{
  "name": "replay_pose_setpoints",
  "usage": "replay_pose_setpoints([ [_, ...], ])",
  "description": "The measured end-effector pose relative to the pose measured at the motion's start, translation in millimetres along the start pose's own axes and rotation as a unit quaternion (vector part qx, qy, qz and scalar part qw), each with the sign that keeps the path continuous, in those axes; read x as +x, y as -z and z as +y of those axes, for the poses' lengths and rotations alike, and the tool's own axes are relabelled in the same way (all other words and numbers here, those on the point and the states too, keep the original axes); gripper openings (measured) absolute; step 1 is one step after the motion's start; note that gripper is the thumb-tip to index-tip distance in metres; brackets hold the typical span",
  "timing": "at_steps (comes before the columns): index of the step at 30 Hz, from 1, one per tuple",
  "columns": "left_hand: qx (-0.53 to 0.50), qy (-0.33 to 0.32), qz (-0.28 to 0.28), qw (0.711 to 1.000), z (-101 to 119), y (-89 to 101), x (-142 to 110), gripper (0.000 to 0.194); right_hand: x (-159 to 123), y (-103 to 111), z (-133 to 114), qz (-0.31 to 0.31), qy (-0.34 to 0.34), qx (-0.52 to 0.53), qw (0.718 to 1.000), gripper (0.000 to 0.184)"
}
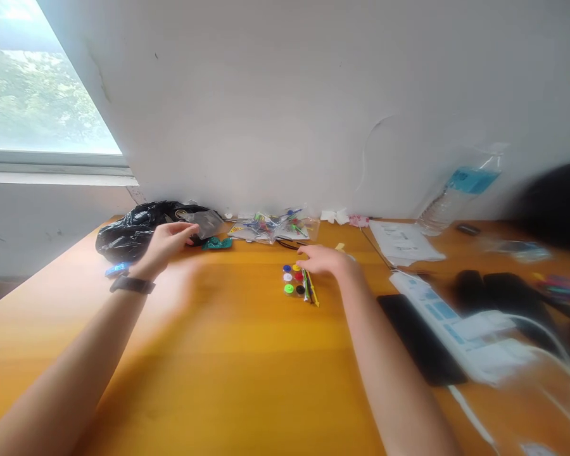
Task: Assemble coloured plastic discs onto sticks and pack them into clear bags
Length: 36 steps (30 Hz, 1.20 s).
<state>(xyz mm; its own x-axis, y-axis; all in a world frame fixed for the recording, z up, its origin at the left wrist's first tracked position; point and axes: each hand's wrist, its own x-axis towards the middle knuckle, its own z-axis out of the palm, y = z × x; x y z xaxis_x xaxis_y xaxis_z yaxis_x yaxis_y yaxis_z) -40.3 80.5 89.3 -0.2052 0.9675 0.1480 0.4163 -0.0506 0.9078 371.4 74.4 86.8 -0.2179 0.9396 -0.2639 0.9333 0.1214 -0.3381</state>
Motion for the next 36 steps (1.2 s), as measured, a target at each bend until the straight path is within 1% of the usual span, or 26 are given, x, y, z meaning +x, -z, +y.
replay_pose_setpoints([
  [2, -0.007, -0.020, 0.046, 0.999, 10, 15.4, -2, 0.036, -1, 2, 1, 0.015, 0.011, 0.009, 1.000, 0.052],
  [3, -0.013, -0.025, 0.057, 0.998, 16, 24.3, -3, 0.031, -2, 4, 1, 0.022, 0.017, 0.014, 1.000, 0.051],
  [4, -0.028, -0.024, 0.050, 0.998, 21, 33.8, -4, 0.026, -3, 5, 1, 0.029, 0.023, 0.020, 0.999, 0.049],
  [6, -0.080, -0.018, 0.002, 0.997, 29, 54.2, -7, 0.025, -5, 8, 2, 0.040, 0.034, 0.030, 0.998, 0.046],
  [7, -0.099, -0.011, -0.032, 0.994, 32, 64.4, -9, 0.026, -6, 9, 2, 0.044, 0.037, 0.033, 0.998, 0.045],
  [9, -0.090, 0.010, -0.129, 0.988, 35, 82.6, -11, 0.026, -8, 11, 0, 0.051, 0.037, 0.036, 0.997, 0.041],
  [10, -0.074, 0.024, -0.175, 0.981, 35, 89.5, -12, 0.028, -9, 12, -1, 0.055, 0.035, 0.036, 0.997, 0.038],
  [12, -0.039, 0.041, -0.237, 0.970, 33, 96.8, -15, 0.033, -12, 14, -7, 0.078, 0.035, 0.041, 0.996, 0.032],
  [14, 0.005, 0.041, -0.273, 0.961, 30, 94.3, -16, 0.031, -15, 16, -15, 0.126, 0.052, 0.062, 0.989, 0.028],
  [15, 0.032, 0.032, -0.288, 0.957, 28, 89.9, -16, 0.028, -16, 17, -20, 0.154, 0.067, 0.077, 0.983, 0.026],
  [17, 0.100, -0.005, -0.314, 0.944, 23, 77.3, -14, 0.024, -19, 18, -28, 0.195, 0.101, 0.108, 0.970, 0.025],
  [19, 0.179, -0.049, -0.322, 0.928, 18, 63.2, -10, 0.025, -22, 14, -34, 0.211, 0.125, 0.122, 0.962, 0.026],
  [21, 0.259, -0.088, -0.289, 0.917, 17, 50.2, -7, 0.031, -24, 4, -36, 0.228, 0.133, 0.118, 0.957, 0.029],
  [22, 0.289, -0.110, -0.276, 0.910, 18, 44.1, -7, 0.031, -25, -5, -35, 0.240, 0.131, 0.109, 0.956, 0.032],
  [24, 0.311, -0.154, -0.260, 0.901, 26, 30.7, -11, 0.028, -30, -28, -31, 0.259, 0.121, 0.088, 0.954, 0.038],
  [26, 0.286, -0.191, -0.264, 0.901, 37, 11.9, -22, 0.028, -38, -55, -24, 0.248, 0.104, 0.082, 0.960, 0.050],
  [27, 0.265, -0.209, -0.286, 0.897, 42, -0.5, -31, 0.030, -42, -68, -20, 0.227, 0.093, 0.084, 0.966, 0.055],
  [28, 0.239, -0.222, -0.299, 0.897, 45, -15.0, -40, 0.034, -47, -80, -17, 0.203, 0.088, 0.086, 0.971, 0.059],
  [30, 0.180, -0.233, -0.311, 0.904, 47, -48.8, -62, 0.041, -55, -98, -14, 0.184, 0.107, 0.079, 0.974, 0.062],
  [32, 0.131, -0.233, -0.305, 0.914, 39, -83.8, -84, 0.044, -62, -109, -16, 0.171, 0.139, 0.080, 0.972, 0.063],
  [33, 0.115, -0.247, -0.303, 0.913, 34, -99.5, -94, 0.044, -64, -111, -19, 0.162, 0.162, 0.083, 0.970, 0.064],
  [35, 0.084, -0.290, -0.300, 0.905, 20, -123.4, -110, 0.048, -66, -112, -23, 0.141, 0.205, 0.090, 0.964, 0.069],
  [36, 0.076, -0.303, -0.295, 0.903, 13, -130.7, -116, 0.052, -67, -112, -24, 0.132, 0.218, 0.093, 0.962, 0.072],
])
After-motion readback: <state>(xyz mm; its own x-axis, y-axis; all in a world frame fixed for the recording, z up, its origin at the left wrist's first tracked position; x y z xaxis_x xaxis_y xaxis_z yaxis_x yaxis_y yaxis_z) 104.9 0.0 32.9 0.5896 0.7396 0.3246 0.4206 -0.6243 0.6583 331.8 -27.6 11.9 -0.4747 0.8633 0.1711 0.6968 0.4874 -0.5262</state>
